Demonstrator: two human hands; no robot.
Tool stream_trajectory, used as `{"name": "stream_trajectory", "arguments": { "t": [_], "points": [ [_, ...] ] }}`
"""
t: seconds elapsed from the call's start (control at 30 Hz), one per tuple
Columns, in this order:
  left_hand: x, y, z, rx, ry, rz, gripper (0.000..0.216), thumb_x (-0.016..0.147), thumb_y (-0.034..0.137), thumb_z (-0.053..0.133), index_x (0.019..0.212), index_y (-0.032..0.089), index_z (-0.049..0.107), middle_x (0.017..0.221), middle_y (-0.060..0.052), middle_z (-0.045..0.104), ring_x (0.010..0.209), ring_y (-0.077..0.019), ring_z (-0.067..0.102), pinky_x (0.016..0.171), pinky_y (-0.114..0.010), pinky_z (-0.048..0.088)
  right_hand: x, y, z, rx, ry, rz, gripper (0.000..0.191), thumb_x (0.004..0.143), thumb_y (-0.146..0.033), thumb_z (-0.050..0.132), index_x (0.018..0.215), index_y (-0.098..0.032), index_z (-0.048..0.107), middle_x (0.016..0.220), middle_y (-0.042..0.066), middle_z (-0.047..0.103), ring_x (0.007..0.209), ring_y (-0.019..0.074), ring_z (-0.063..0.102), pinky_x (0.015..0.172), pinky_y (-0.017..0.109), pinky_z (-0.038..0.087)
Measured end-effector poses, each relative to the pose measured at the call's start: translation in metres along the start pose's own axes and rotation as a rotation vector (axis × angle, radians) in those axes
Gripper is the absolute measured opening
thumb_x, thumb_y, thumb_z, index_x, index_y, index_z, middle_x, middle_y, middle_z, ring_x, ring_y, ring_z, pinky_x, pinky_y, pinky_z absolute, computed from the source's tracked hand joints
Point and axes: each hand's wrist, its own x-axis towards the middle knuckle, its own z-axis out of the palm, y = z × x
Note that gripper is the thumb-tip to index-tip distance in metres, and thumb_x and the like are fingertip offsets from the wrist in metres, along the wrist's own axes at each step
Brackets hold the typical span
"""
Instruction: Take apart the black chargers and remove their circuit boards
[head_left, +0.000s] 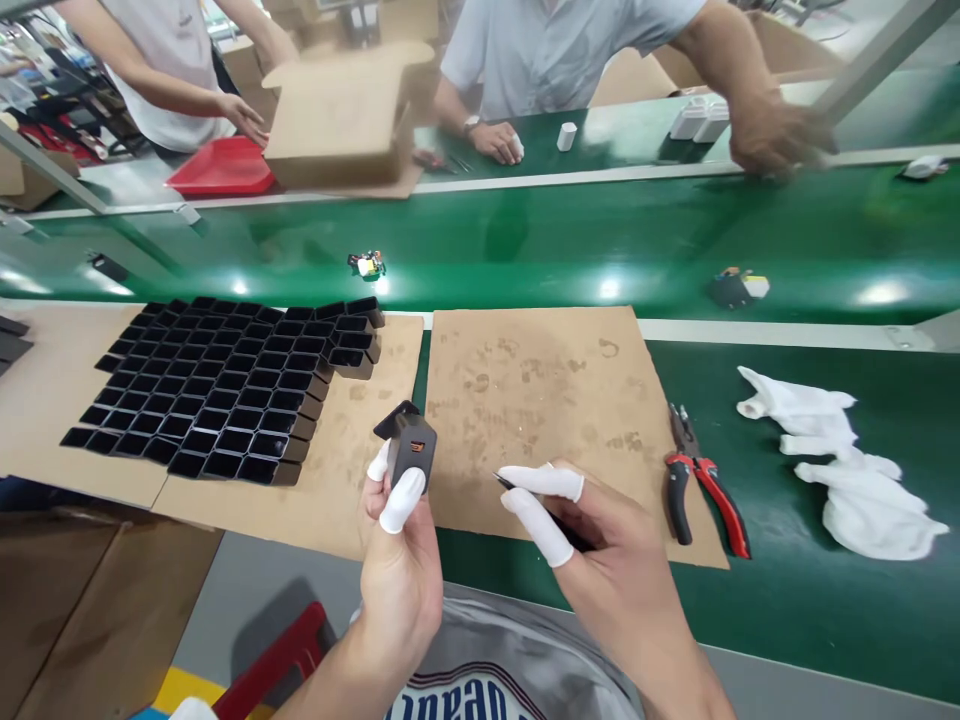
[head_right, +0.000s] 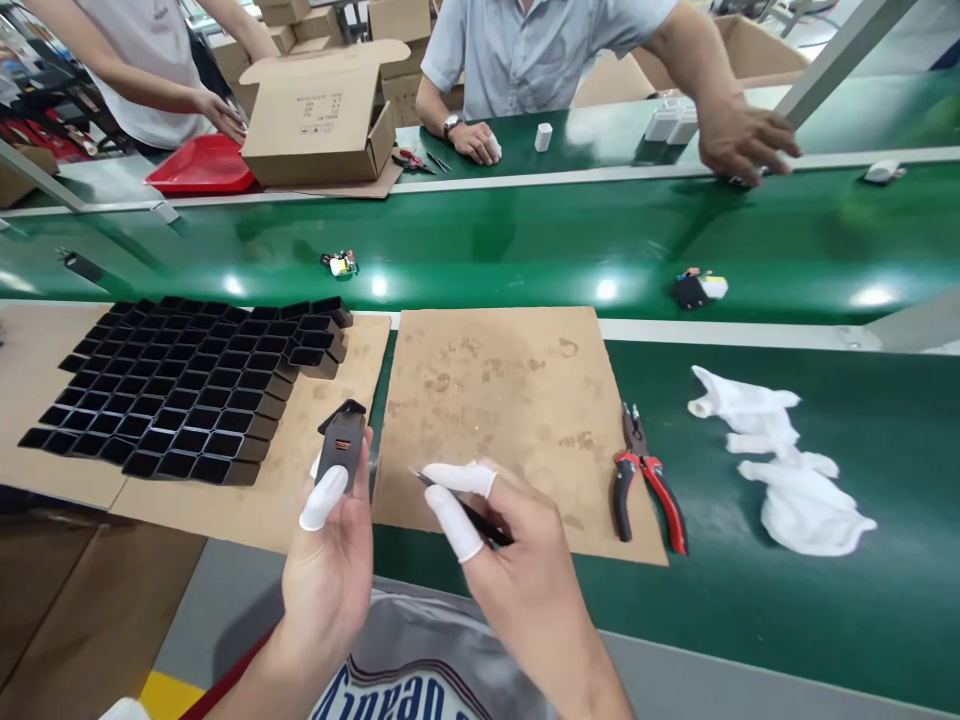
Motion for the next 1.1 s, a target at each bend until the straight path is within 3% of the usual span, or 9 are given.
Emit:
{"name": "stream_trajectory", "arguments": {
  "t": [0.17,0.27,0.37,0.53,0.7,0.87,1.0,1.1],
  "points": [
    [-0.001,-0.008,-0.009,0.038,-0.038,0.047,0.045,0.077,0.052,0.099,0.108,0.026,0.08,0.121,-0.002,0.079,0.137,-0.0275,0.067,0.127,-0.038,0.047,0.005,-0.039,0.008,-0.061,-0.088,-0.089,0.013,0.104,-0.023,0.075,0.101,-0.03,0.085,0.09,-0.005,0.084,0.078,0.0125,0.077,0.069,0.022,0.058],
    [-0.003,-0.009,-0.011,0.047,-0.007,0.092,0.056,0.067,0.049,0.107,0.111,0.025,0.081,0.109,0.001,0.076,0.112,-0.019,0.07,0.106,-0.027,0.055,0.009,-0.047,0.011,-0.085,-0.107,-0.085,0.015,0.104,-0.019,0.073,0.101,-0.03,0.083,0.09,-0.008,0.083,0.077,0.0102,0.075,0.068,0.02,0.056],
    [-0.005,-0.009,-0.011,0.058,0.013,0.142,0.065,0.058,0.044,0.111,0.11,0.023,0.079,0.099,0.002,0.071,0.098,-0.0166,0.068,0.095,-0.024,0.056,0.011,-0.049,0.013,-0.096,-0.122,-0.099,0.016,0.104,-0.016,0.073,0.1,-0.03,0.081,0.091,-0.009,0.083,0.077,0.0086,0.074,0.069,0.019,0.055],
    [-0.003,-0.016,-0.014,0.115,0.108,0.278,0.069,0.058,0.041,0.11,0.115,0.025,0.075,0.107,-0.001,0.069,0.1,-0.0181,0.07,0.095,-0.028,0.06,0.006,-0.052,0.011,-0.121,-0.14,-0.088,0.016,0.106,-0.018,0.072,0.099,-0.03,0.079,0.089,-0.01,0.08,0.076,0.0082,0.072,0.068,0.02,0.053],
    [0.002,-0.027,-0.025,0.25,0.105,0.497,0.069,0.061,0.027,0.107,0.12,0.025,0.072,0.119,-0.005,0.072,0.108,-0.0207,0.076,0.095,-0.03,0.066,0.004,-0.055,0.009,-0.192,-0.147,-0.059,0.016,0.108,-0.02,0.068,0.098,-0.029,0.077,0.09,-0.008,0.081,0.079,0.0106,0.074,0.069,0.024,0.053],
    [0.011,-0.036,-0.038,0.48,0.078,0.767,0.06,0.07,0.034,0.102,0.12,0.023,0.07,0.121,-0.009,0.074,0.121,-0.0304,0.078,0.108,-0.049,0.068,0.009,-0.056,0.011,-0.247,-0.179,-0.041,0.016,0.106,-0.019,0.066,0.098,-0.028,0.076,0.087,-0.007,0.08,0.076,0.0123,0.073,0.067,0.025,0.05],
    [0.015,-0.039,-0.043,0.54,0.075,0.878,0.061,0.07,0.033,0.102,0.121,0.021,0.07,0.119,-0.01,0.076,0.124,-0.033,0.078,0.117,-0.059,0.063,0.01,-0.055,0.01,-0.245,-0.199,-0.016,0.015,0.106,-0.022,0.065,0.097,-0.028,0.075,0.086,-0.006,0.08,0.075,0.013,0.073,0.067,0.025,0.051],
    [0.015,-0.039,-0.043,0.51,0.073,0.884,0.06,0.065,0.027,0.103,0.116,0.022,0.071,0.118,-0.009,0.077,0.12,-0.0324,0.079,0.115,-0.058,0.064,0.009,-0.053,0.009,-0.268,-0.226,0.056,0.017,0.108,-0.028,0.063,0.117,-0.029,0.078,0.089,-0.004,0.082,0.075,0.0154,0.073,0.067,0.027,0.053]
  ]
}}
